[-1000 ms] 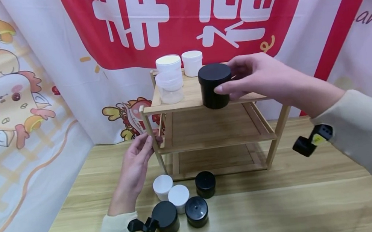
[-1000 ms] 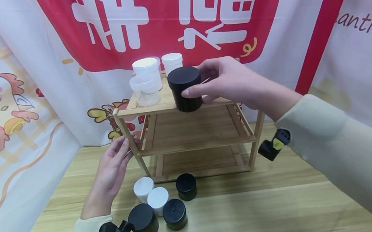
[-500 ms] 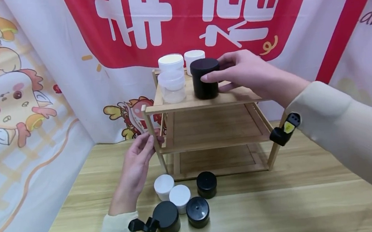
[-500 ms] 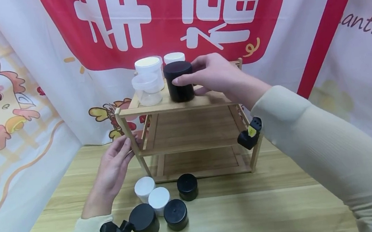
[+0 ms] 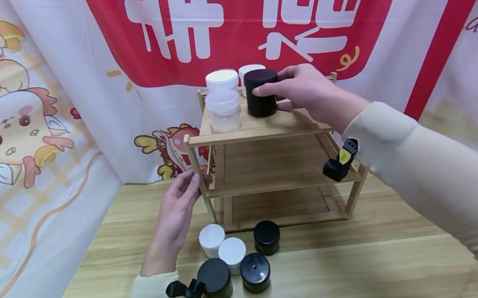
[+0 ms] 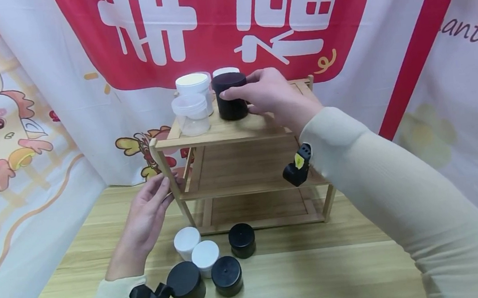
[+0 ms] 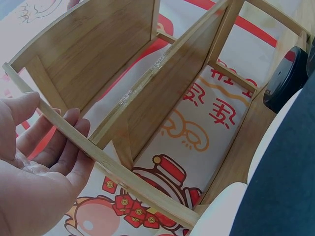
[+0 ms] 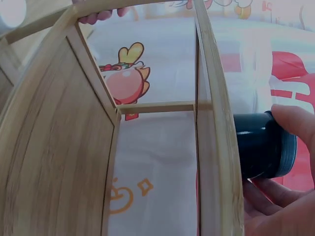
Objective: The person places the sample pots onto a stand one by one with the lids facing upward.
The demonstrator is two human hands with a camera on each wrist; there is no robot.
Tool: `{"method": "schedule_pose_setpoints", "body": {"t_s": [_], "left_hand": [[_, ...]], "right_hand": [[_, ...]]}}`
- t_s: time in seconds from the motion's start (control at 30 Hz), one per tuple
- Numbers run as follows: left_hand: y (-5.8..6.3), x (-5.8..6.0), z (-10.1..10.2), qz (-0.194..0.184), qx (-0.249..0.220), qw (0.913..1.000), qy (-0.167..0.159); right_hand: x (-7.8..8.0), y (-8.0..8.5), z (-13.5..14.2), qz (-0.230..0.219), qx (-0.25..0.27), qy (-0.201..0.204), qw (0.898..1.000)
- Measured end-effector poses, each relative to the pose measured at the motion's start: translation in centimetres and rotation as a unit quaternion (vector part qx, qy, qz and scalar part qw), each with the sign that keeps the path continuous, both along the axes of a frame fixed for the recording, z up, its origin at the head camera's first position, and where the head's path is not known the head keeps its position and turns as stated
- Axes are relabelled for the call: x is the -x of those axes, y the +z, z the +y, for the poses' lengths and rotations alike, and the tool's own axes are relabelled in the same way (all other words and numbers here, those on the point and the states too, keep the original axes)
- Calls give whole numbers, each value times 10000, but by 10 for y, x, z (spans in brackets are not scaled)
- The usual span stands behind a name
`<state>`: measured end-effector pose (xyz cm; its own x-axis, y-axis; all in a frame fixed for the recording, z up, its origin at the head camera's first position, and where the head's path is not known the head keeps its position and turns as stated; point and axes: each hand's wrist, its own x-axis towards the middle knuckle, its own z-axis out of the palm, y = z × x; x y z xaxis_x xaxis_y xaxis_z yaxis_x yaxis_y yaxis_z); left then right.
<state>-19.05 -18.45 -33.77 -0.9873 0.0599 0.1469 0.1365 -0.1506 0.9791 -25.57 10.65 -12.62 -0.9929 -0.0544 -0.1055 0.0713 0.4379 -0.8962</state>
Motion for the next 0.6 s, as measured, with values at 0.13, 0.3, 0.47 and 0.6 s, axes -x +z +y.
{"method": "schedule_pose_setpoints", "body": {"t_s": [0.13, 0.3, 0.47, 0.6], "left_hand": [[0, 0, 0, -9, 4, 10000, 4], [0, 0, 0, 13, 5, 10000, 10], [0, 1, 0, -27, -19, 10000, 19], [0, 0, 0, -53, -39, 10000, 24]], "right_hand": [[4, 0, -4, -43, 128, -136, 9998], [9, 0, -8, -106, 223, -180, 9995], [11, 0, -10, -109, 304, -184, 9993], [12, 0, -13, -129, 364, -254, 9989]]}}
